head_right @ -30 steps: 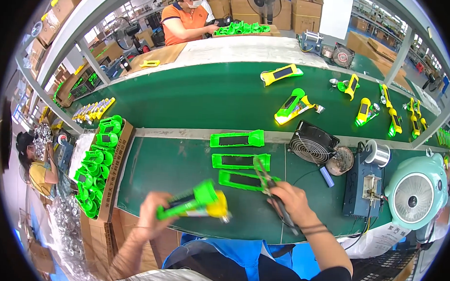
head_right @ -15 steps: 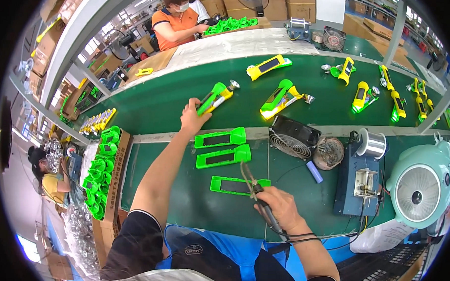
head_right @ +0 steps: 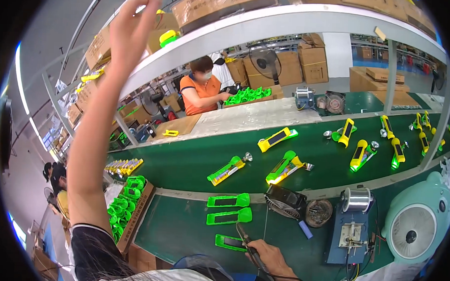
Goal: Soldering components and wires onto circuit boards for solar flashlights on a factory assembly line.
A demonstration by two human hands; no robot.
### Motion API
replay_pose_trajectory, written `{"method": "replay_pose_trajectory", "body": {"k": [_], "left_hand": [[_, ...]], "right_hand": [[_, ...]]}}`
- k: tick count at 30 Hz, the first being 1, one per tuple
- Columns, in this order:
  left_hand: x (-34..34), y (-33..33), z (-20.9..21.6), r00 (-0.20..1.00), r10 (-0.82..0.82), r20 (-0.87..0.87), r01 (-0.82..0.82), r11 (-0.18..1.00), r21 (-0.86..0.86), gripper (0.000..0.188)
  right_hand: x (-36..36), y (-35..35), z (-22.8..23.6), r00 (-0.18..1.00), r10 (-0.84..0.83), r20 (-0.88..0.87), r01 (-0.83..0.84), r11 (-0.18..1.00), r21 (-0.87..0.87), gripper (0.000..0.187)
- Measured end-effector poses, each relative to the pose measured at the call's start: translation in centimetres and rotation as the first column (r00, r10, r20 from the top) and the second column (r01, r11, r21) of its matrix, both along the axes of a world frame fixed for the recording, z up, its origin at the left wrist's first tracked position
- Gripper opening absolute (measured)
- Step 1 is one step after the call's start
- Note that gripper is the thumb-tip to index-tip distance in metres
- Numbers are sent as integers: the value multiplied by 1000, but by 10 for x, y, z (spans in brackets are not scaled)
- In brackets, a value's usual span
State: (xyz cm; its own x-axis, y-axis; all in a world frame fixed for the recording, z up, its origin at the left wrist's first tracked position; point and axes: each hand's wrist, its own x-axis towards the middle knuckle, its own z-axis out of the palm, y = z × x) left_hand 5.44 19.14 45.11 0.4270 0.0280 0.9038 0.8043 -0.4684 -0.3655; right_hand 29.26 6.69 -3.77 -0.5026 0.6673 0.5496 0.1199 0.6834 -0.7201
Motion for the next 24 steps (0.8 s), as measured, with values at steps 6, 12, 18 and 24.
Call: {"method": "replay_pose_trajectory", "body": {"k": [6, 12, 18, 24], "left_hand": [[68, 62, 102, 955, 154, -255, -274, 791, -546, 34], [91, 114, 118, 811, 300, -503, -559, 652, -513, 55], [77, 137, 119, 830, 240, -503, -431, 849, -305, 26], [58, 152, 121, 890, 150, -430, -363, 803, -472, 25]], "right_hand": [[-6, 6, -17, 998, -25, -65, 19, 996, -83, 35], [-1, 2, -18, 997, -39, -73, 20, 969, -246, 33], [6, 2, -10, 997, -45, -60, 27, 963, -270, 30], [-1, 2, -16, 993, -77, -93, 42, 941, -335, 30]]}}
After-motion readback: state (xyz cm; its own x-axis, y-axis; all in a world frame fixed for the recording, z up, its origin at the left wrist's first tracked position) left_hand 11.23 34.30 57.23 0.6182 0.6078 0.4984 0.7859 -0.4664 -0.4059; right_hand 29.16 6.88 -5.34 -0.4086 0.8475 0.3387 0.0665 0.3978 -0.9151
